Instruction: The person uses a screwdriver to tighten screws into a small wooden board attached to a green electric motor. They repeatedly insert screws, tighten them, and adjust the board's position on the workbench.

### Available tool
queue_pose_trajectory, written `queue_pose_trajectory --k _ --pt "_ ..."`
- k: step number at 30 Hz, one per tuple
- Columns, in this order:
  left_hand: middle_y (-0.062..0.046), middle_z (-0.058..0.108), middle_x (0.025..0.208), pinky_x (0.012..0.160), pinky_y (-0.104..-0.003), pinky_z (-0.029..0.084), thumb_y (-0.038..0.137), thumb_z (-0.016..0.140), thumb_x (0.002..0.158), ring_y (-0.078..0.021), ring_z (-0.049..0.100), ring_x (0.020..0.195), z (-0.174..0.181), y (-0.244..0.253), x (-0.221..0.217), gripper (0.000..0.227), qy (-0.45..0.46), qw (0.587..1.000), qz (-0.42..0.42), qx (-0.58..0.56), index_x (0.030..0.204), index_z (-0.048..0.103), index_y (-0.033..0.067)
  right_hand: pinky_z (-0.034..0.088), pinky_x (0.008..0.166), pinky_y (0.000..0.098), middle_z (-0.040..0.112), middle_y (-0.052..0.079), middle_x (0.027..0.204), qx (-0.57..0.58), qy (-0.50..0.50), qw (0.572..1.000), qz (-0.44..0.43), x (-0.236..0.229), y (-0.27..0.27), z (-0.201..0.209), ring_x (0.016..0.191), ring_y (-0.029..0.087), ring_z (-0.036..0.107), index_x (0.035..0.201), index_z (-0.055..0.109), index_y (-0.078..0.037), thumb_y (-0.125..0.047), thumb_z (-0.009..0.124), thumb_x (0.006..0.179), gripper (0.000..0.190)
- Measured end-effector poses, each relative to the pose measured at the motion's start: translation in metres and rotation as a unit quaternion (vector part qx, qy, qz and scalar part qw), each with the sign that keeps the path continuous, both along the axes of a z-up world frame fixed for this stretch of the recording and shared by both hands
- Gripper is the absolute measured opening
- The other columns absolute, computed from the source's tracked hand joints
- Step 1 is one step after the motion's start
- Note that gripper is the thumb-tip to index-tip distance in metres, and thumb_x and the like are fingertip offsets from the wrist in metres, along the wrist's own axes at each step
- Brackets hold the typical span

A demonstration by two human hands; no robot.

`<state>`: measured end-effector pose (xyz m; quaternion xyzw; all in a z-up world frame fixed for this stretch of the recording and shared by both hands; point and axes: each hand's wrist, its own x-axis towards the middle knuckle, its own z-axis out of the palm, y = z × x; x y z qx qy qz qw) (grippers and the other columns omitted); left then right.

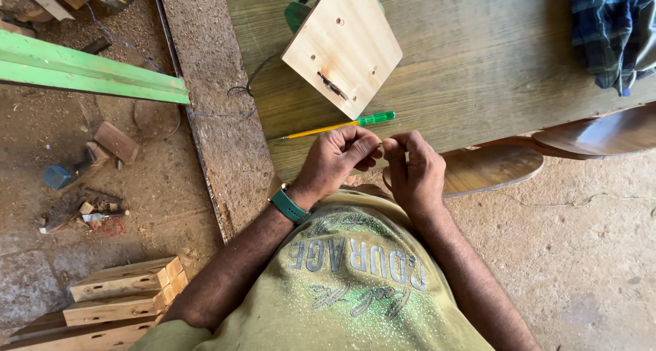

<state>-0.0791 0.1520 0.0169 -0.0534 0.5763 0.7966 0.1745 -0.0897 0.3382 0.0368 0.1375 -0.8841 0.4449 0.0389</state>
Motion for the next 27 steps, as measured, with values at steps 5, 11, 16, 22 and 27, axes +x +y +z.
queue_pose_trajectory --k 5,11,16,22,27 --pt "-0.002 0.074 0.093 0.073 -0.024 0.06 0.024 0.068 0.102 -0.0061 0.069 0.082 0.002 0.004 -0.001 0.024 0.009 0.999 0.027 -0.023 0.114 0.073 0.0033 0.059 0.063 0.0309 0.073 0.011 0.094 -0.041 -0.054 0.997 0.033 -0.004 0.004 0.009 0.081 0.02 0.074 0.11 0.059 -0.001 -0.021 0.07 0.099 0.025" --pt "-0.001 0.076 0.094 0.073 -0.023 0.06 0.021 0.07 0.101 -0.0049 0.069 0.082 0.005 0.008 -0.001 0.023 0.031 0.997 0.03 -0.061 0.115 0.074 0.0036 0.061 0.072 0.0317 0.077 0.009 0.093 -0.006 -0.088 0.996 0.018 -0.006 0.007 0.009 0.085 0.018 0.078 0.106 0.067 -0.004 -0.014 0.067 0.106 0.01" --pt "0.0 0.077 0.093 0.073 -0.022 0.06 0.021 0.071 0.1 -0.0042 0.069 0.082 0.007 0.009 0.001 0.023 0.059 0.993 0.037 -0.093 0.115 0.074 0.0042 0.062 0.075 0.0304 0.074 0.011 0.101 -0.054 -0.044 0.996 0.047 -0.006 0.014 0.01 0.094 0.019 0.076 0.116 0.059 0.0 -0.012 0.072 0.1 0.024" --pt "0.0 0.077 0.093 0.072 -0.022 0.059 0.018 0.072 0.099 -0.0041 0.068 0.081 0.011 0.01 0.002 0.02 0.077 0.989 0.038 -0.12 0.114 0.075 0.0048 0.061 0.076 0.0324 0.074 0.013 0.102 -0.012 0.017 0.998 0.063 -0.003 0.014 0.013 0.091 0.022 0.076 0.112 0.063 -0.002 -0.009 0.073 0.1 0.017" --pt "-0.001 0.077 0.096 0.075 -0.023 0.06 0.016 0.074 0.098 -0.0042 0.068 0.086 0.016 0.01 0.003 0.019 0.086 0.985 0.034 -0.146 0.113 0.076 0.0044 0.059 0.075 0.0351 0.075 0.012 0.099 0.028 0.049 0.996 0.066 -0.005 0.016 0.012 0.09 0.024 0.075 0.111 0.063 -0.005 -0.009 0.072 0.101 0.014"
